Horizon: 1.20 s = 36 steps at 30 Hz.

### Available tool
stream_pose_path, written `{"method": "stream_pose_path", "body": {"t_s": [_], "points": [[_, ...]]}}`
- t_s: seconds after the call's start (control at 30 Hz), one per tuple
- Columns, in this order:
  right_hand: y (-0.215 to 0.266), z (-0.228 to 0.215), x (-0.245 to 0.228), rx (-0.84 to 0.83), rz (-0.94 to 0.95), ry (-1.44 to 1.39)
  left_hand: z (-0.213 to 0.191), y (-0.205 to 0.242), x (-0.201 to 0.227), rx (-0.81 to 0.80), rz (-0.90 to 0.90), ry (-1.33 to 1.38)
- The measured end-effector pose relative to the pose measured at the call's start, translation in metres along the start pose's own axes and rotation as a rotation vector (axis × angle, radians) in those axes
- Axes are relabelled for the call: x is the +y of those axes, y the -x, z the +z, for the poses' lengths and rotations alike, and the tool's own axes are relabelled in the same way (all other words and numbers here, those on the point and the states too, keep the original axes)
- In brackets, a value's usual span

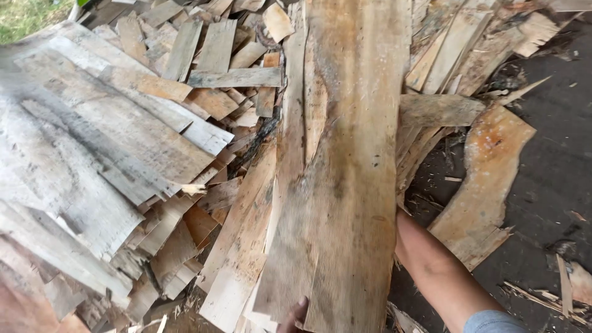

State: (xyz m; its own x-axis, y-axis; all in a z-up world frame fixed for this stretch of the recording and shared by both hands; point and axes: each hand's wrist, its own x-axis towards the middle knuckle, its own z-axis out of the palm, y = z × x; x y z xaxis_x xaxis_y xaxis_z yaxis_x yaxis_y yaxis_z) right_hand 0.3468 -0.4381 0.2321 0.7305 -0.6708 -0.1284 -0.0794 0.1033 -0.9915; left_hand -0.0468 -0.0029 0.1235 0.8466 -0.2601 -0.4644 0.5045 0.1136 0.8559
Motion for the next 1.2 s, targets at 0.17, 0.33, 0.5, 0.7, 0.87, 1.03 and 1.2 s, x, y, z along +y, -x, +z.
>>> {"method": "stream_pose_path", "body": {"t_s": [0.17,0.33,0.5,0.7,0.87,1.03,1.2], "points": [[0.022,0.008,0.028,-0.003,0.07,-0.182,0.104,0.041,0.32,0.347,-0.065,0.746],[0.046,0.0,0.001,0.059,-0.059,0.418,0.039,0.013,0.344,0.043,0.415,0.978],[0.052,-0.031,0.002,0.042,0.062,0.883,0.033,0.004,0.329,0.226,0.297,0.891],[0.113,-0.185,0.03,-0.013,0.262,0.394,0.024,-0.017,0.265,0.2,0.045,0.809],[0.212,-0.339,-0.019,0.387,0.145,0.041,0.067,-0.009,0.272,0.385,-0.228,0.547],[0.234,-0.581,-0.069,0.275,-0.358,-0.338,0.071,-0.02,0.246,0.281,-0.188,0.536],[0.251,-0.596,-0.051,0.437,-0.526,-0.025,0.113,-0.007,0.235,0.309,-0.205,0.377]]}}
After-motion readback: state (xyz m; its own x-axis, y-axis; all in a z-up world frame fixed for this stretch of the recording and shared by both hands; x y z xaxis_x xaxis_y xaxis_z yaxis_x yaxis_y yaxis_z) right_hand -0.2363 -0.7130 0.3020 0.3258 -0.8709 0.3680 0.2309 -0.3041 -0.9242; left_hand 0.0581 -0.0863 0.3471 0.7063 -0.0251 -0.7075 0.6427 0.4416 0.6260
